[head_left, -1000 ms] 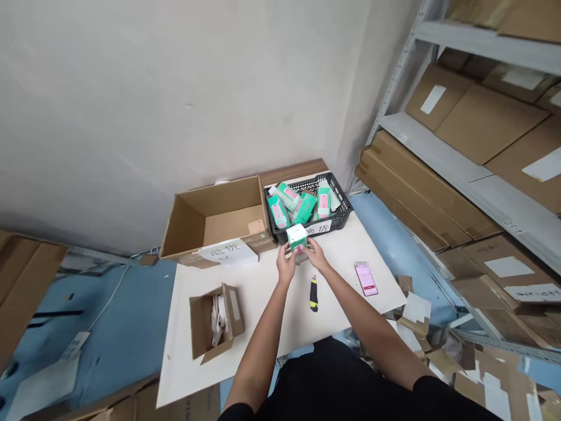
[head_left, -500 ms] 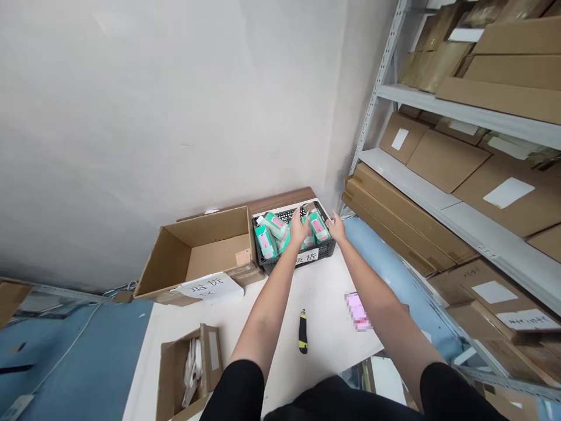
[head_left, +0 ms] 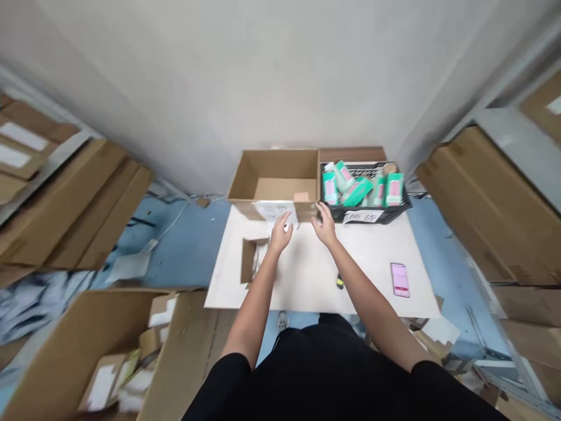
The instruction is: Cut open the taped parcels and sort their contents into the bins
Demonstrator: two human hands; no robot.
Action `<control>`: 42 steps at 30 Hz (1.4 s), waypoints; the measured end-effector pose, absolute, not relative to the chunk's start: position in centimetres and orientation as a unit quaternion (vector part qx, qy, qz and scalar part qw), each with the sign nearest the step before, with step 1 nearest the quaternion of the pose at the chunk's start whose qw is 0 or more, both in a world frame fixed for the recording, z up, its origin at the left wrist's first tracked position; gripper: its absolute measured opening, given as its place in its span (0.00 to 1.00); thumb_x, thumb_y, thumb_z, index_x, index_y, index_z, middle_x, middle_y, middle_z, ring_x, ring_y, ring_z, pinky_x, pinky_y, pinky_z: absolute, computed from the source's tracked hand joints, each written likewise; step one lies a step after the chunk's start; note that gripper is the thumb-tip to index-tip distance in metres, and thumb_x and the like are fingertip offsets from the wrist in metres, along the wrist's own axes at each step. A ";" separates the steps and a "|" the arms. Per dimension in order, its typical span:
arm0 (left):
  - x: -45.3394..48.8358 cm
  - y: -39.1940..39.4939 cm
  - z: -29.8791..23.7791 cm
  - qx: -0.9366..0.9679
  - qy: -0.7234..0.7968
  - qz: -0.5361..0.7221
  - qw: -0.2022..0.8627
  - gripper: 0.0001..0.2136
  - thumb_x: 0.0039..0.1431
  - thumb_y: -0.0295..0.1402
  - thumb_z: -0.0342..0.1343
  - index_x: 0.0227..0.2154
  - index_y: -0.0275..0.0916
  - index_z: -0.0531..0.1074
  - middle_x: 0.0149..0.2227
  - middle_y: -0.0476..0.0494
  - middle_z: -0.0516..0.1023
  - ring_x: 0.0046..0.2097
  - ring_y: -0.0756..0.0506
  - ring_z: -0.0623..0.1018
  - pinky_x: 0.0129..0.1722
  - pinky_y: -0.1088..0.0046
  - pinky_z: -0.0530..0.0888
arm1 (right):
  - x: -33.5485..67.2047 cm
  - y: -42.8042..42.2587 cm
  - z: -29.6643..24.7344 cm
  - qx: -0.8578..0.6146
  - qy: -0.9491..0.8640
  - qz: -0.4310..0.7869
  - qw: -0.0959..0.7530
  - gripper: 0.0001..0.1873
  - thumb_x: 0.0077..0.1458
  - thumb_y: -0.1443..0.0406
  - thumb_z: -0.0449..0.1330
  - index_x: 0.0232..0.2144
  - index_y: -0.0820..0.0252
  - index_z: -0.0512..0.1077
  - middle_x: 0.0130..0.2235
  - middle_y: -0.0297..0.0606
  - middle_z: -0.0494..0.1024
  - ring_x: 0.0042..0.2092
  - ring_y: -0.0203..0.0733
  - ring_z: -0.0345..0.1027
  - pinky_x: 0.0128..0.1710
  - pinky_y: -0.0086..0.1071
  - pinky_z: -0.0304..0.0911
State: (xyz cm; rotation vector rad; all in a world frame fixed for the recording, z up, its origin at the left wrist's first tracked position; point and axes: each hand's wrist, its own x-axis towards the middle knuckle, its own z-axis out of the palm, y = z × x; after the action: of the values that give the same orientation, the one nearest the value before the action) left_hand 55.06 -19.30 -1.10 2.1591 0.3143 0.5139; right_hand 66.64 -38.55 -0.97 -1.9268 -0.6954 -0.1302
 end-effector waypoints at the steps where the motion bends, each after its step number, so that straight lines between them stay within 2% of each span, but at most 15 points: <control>1: 52.2 -17.7 -1.8 0.869 0.145 0.195 0.431 0.24 0.68 0.33 0.53 0.66 0.43 0.70 0.65 0.35 0.74 0.61 0.40 0.78 0.54 0.60 0.81 | 64.5 -36.2 -1.3 -0.797 -0.300 -0.025 0.524 0.32 0.65 0.62 0.57 0.70 0.55 0.66 0.73 0.48 0.63 0.73 0.52 0.57 0.73 0.50 0.56; 5: 41.6 -12.2 -4.7 0.897 0.174 0.134 0.384 0.22 0.66 0.27 0.53 0.62 0.41 0.75 0.59 0.36 0.80 0.59 0.40 0.79 0.62 0.57 0.77 | 55.3 -27.7 -3.6 -0.772 -0.322 0.073 0.544 0.34 0.63 0.65 0.59 0.70 0.52 0.66 0.74 0.46 0.60 0.73 0.52 0.58 0.70 0.49 0.62; 8: 35.7 -9.9 -6.8 0.933 0.158 0.034 0.322 0.18 0.64 0.28 0.58 0.56 0.38 0.79 0.59 0.32 0.80 0.66 0.35 0.74 0.68 0.52 0.70 | 49.2 -23.8 -6.1 -0.768 -0.348 0.139 0.520 0.34 0.61 0.67 0.59 0.69 0.52 0.69 0.72 0.47 0.64 0.71 0.50 0.62 0.68 0.48 0.65; 9: 34.3 -9.6 -7.5 0.943 0.148 -0.007 0.298 0.18 0.61 0.30 0.63 0.55 0.37 0.80 0.61 0.30 0.78 0.69 0.32 0.70 0.69 0.50 0.67 | 47.6 -23.2 -7.0 -0.776 -0.358 0.161 0.494 0.33 0.61 0.68 0.60 0.68 0.53 0.70 0.72 0.47 0.65 0.70 0.50 0.63 0.68 0.49 0.64; 11: 32.0 -9.4 -8.8 0.953 0.134 -0.082 0.260 0.25 0.53 0.36 0.73 0.54 0.36 0.81 0.69 0.26 0.69 0.75 0.26 0.60 0.72 0.44 0.61 | 44.9 -23.3 -8.7 -0.807 -0.377 0.194 0.411 0.32 0.58 0.69 0.64 0.65 0.56 0.73 0.72 0.50 0.64 0.72 0.54 0.59 0.71 0.52 0.58; 13: 30.5 -9.7 -9.9 0.955 0.122 -0.126 0.241 0.30 0.47 0.39 0.77 0.54 0.37 0.81 0.75 0.26 0.58 0.77 0.22 0.51 0.73 0.41 0.57 | 42.8 -24.8 -10.0 -0.846 -0.382 0.214 0.305 0.32 0.53 0.67 0.72 0.61 0.59 0.77 0.75 0.53 0.58 0.76 0.63 0.49 0.74 0.58 0.48; 15: 29.4 -10.4 -10.8 0.958 0.104 -0.131 0.235 0.24 0.49 0.36 0.76 0.50 0.38 0.82 0.77 0.30 0.54 0.78 0.24 0.48 0.74 0.41 0.55 | 41.2 -26.9 -11.0 -0.872 -0.372 0.236 0.214 0.30 0.48 0.65 0.77 0.55 0.58 0.80 0.78 0.53 0.49 0.78 0.69 0.37 0.73 0.65 0.43; 18: 28.8 -11.9 -11.5 0.965 0.076 -0.089 0.235 0.05 0.61 0.28 0.64 0.39 0.39 0.84 0.76 0.37 0.59 0.79 0.29 0.49 0.74 0.43 0.56 | 39.4 -29.8 -11.9 -0.895 -0.336 0.246 0.163 0.15 0.52 0.67 0.75 0.43 0.59 0.83 0.80 0.48 0.43 0.79 0.69 0.32 0.72 0.64 0.47; 20: 29.0 -13.3 -11.4 0.967 0.074 -0.047 0.239 0.09 0.65 0.25 0.57 0.36 0.41 0.83 0.75 0.41 0.62 0.79 0.32 0.50 0.73 0.42 0.58 | 38.9 -31.5 -12.1 -0.907 -0.317 0.214 0.178 0.06 0.58 0.70 0.70 0.40 0.60 0.83 0.79 0.47 0.45 0.79 0.65 0.34 0.72 0.62 0.48; 25: 32.9 -19.1 -9.1 0.966 0.022 0.022 0.258 0.11 0.65 0.25 0.56 0.40 0.47 0.83 0.75 0.48 0.62 0.79 0.33 0.49 0.72 0.37 0.57 | 39.7 -38.8 -10.1 -0.926 -0.265 0.073 0.259 0.07 0.62 0.72 0.64 0.38 0.59 0.81 0.78 0.47 0.50 0.79 0.58 0.38 0.74 0.63 0.46; 29: 39.1 -28.8 -6.2 0.950 -0.100 0.033 0.292 0.10 0.66 0.29 0.58 0.41 0.48 0.83 0.75 0.48 0.62 0.79 0.32 0.48 0.73 0.38 0.56 | 39.8 -49.8 -6.9 -0.944 -0.132 -0.037 0.299 0.08 0.63 0.72 0.62 0.40 0.57 0.81 0.78 0.44 0.52 0.79 0.55 0.39 0.75 0.65 0.41; 32: 43.0 -40.8 -4.3 0.924 -0.210 0.024 0.319 0.09 0.65 0.30 0.60 0.42 0.50 0.84 0.76 0.50 0.60 0.80 0.32 0.45 0.75 0.37 0.52 | 38.3 -60.9 -5.1 -0.945 -0.005 -0.111 0.308 0.11 0.64 0.71 0.61 0.44 0.55 0.81 0.77 0.41 0.54 0.80 0.53 0.36 0.75 0.65 0.39; 36: 43.3 -59.1 -2.7 0.862 -0.368 -0.022 0.348 0.11 0.66 0.28 0.59 0.42 0.50 0.84 0.76 0.50 0.61 0.80 0.33 0.45 0.77 0.40 0.47 | 32.5 -76.2 -4.4 -0.930 0.172 -0.182 0.270 0.11 0.64 0.71 0.60 0.44 0.56 0.80 0.77 0.40 0.54 0.80 0.56 0.28 0.75 0.67 0.39; 42: 38.4 -81.5 -2.2 0.788 -0.518 -0.088 0.320 0.12 0.63 0.24 0.59 0.41 0.47 0.85 0.75 0.45 0.62 0.80 0.35 0.46 0.77 0.41 0.48 | 21.4 -92.8 -5.1 -0.892 0.354 -0.214 0.183 0.11 0.63 0.69 0.59 0.45 0.55 0.81 0.76 0.43 0.59 0.79 0.60 0.33 0.73 0.69 0.42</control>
State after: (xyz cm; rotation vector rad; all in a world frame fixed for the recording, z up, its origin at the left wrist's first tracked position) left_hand 38.43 -81.47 -2.21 2.0726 -1.3624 -0.2317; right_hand 21.41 -92.77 -5.08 -2.5169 0.9987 -0.6033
